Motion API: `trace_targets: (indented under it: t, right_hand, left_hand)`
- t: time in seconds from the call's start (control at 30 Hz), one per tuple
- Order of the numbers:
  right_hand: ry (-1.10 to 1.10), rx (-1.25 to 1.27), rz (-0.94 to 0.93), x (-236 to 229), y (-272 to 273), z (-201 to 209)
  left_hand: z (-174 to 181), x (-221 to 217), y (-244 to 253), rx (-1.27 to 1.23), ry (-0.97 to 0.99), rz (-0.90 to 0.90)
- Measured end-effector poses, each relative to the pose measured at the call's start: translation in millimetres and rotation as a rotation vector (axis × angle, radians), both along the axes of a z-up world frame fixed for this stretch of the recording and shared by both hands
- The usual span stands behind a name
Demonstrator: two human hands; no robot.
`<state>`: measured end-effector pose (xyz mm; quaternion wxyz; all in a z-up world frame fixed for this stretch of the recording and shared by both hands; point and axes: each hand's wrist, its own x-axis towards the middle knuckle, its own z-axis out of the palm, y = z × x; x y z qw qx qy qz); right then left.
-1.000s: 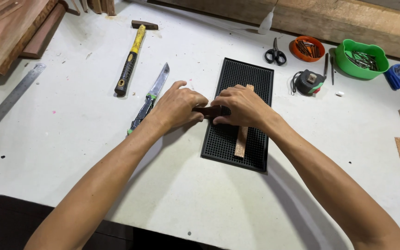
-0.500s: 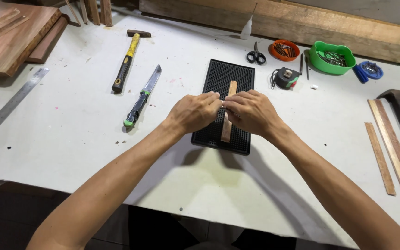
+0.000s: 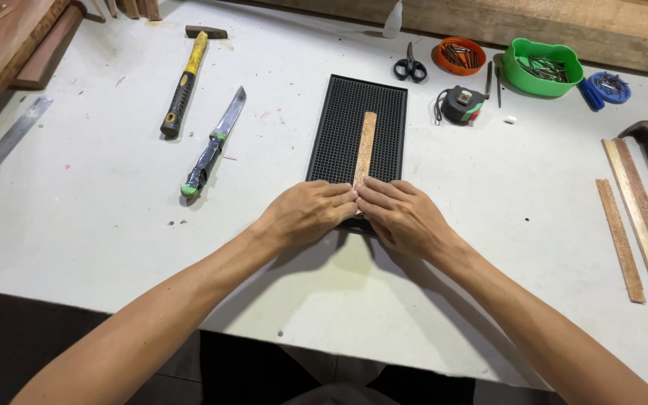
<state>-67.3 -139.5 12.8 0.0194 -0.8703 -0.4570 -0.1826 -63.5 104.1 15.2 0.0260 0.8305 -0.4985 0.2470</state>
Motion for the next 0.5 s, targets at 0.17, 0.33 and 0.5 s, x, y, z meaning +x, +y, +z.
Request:
trace_targets:
  t: [0.17, 0.33, 0.5]
  right_hand:
    - [0.023, 0.014, -0.040, 30, -5, 0]
    - [0.069, 0.048, -0.086, 82, -11, -1]
    - [0.158, 0.087, -0.159, 127, -14, 5]
  left_hand:
    - [12, 23, -9, -0.015, 0.071, 0.036]
    - [6, 76, -20, -0.021, 0.074, 0.068]
    - [1, 128, -30, -0.067, 0.121, 0.134]
